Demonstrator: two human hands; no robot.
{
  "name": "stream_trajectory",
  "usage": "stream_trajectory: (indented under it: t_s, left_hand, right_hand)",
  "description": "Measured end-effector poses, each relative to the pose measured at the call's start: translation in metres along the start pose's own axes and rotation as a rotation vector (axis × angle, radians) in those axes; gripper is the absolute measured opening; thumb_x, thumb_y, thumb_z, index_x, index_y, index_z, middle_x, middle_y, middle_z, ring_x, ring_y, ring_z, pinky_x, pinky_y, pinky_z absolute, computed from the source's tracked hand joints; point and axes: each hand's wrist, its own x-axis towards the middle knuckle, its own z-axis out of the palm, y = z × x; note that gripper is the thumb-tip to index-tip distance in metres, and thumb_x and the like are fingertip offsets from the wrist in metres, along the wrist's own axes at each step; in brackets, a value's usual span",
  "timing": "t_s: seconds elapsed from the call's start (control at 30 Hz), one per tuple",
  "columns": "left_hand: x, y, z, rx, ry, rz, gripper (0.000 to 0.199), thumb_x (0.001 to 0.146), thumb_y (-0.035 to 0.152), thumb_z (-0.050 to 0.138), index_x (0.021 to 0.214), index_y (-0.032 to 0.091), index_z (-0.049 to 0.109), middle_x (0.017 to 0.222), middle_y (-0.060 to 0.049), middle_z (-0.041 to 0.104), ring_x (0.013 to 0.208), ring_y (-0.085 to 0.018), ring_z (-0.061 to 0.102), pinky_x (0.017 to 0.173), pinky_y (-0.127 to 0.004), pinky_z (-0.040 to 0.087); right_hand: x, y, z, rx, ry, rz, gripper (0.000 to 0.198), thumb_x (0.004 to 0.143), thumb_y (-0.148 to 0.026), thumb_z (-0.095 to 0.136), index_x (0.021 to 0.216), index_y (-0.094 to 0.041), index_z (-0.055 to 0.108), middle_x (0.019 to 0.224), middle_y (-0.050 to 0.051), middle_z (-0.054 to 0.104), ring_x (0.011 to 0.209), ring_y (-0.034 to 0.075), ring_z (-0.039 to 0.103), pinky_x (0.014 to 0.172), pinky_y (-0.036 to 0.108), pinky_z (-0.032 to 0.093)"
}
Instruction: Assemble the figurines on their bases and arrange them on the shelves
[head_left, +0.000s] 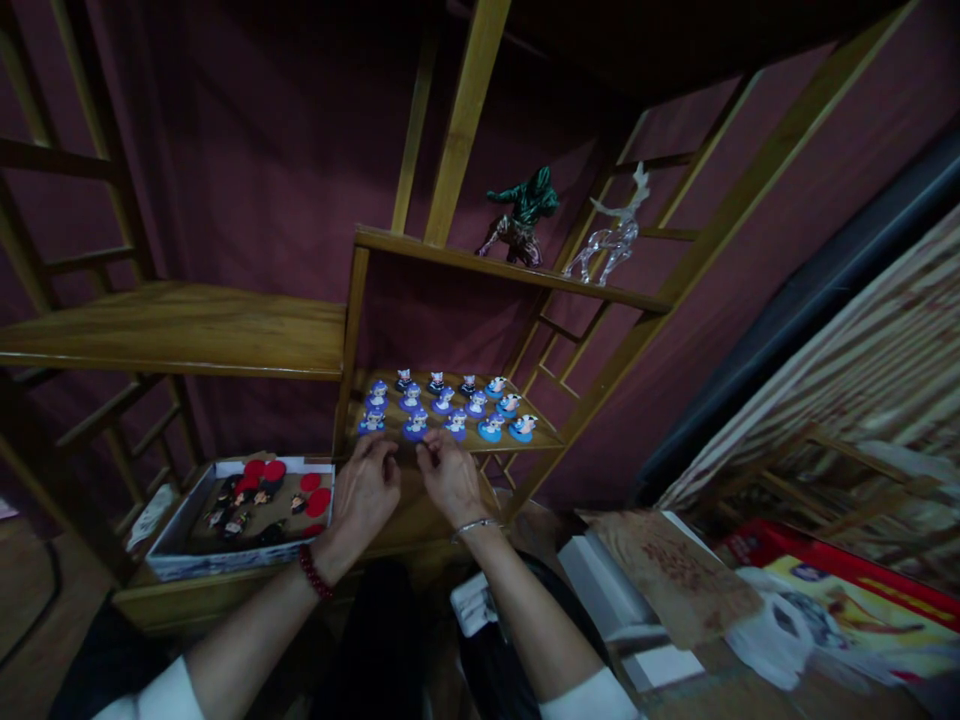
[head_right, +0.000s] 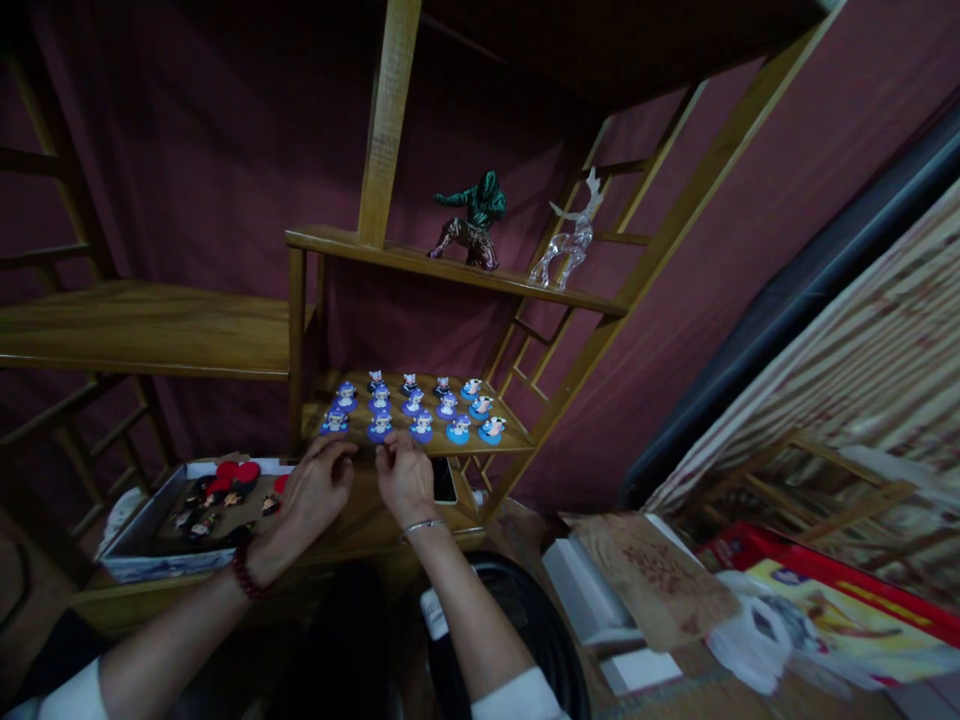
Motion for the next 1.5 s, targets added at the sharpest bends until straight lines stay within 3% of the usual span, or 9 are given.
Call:
stream_trajectory:
  t_s: [0.2,0.4,0.73,1.5]
  left_hand:
    - [-0.005,-0.010,-0.005,0.023,0.045,-0.064,0.027,0.076,0.018,0.041,0.097,0.019,0.058,0.126,-0.007,0.043,0.100,-0.018,0.053,0.082,-0.027,0.044]
    - [-0.003,-0.007,-0.012,0.070,-0.061,-0.143,0.029,0.077,0.020,0.042,0.102,0.019,0.056,0.132,-0.009,0.038,0.104,-0.021,0.052,0.082,-0.029,0.044]
    - [0.004,-0.009,-0.011,0.065,-0.113,-0.178,0.036,0.077,0.019,0.042,0.112,0.018,0.050,0.133,-0.012,0.036,0.107,-0.024,0.050,0.082,-0.032,0.043]
    - [0.003,-0.019,-0.005,0.045,-0.059,-0.093,0.034,0.075,0.016,0.043,0.107,0.016,0.053,0.125,-0.010,0.046,0.102,-0.021,0.054,0.080,-0.030,0.045]
  right_hand:
    - [-0.002,-0.016,0.004,-0.022,-0.087,-0.112,0.022,0.082,-0.028,0.041,0.097,-0.019,0.055,0.073,0.001,0.063,0.068,0.012,0.058,0.065,0.020,0.039]
    - [0.006,-0.033,0.007,-0.164,-0.236,-0.112,0.033,0.083,-0.033,0.039,0.111,-0.022,0.051,0.079,0.002,0.066,0.072,0.015,0.060,0.064,0.022,0.040]
    - [0.018,-0.037,0.009,-0.277,-0.330,-0.131,0.032,0.084,-0.034,0.034,0.107,-0.022,0.053,0.087,0.004,0.066,0.082,0.016,0.059,0.068,0.025,0.039]
    - [0.018,-0.036,0.008,-0.258,-0.302,-0.186,0.028,0.082,-0.031,0.038,0.104,-0.029,0.055,0.081,0.000,0.066,0.072,0.015,0.059,0.060,0.023,0.036]
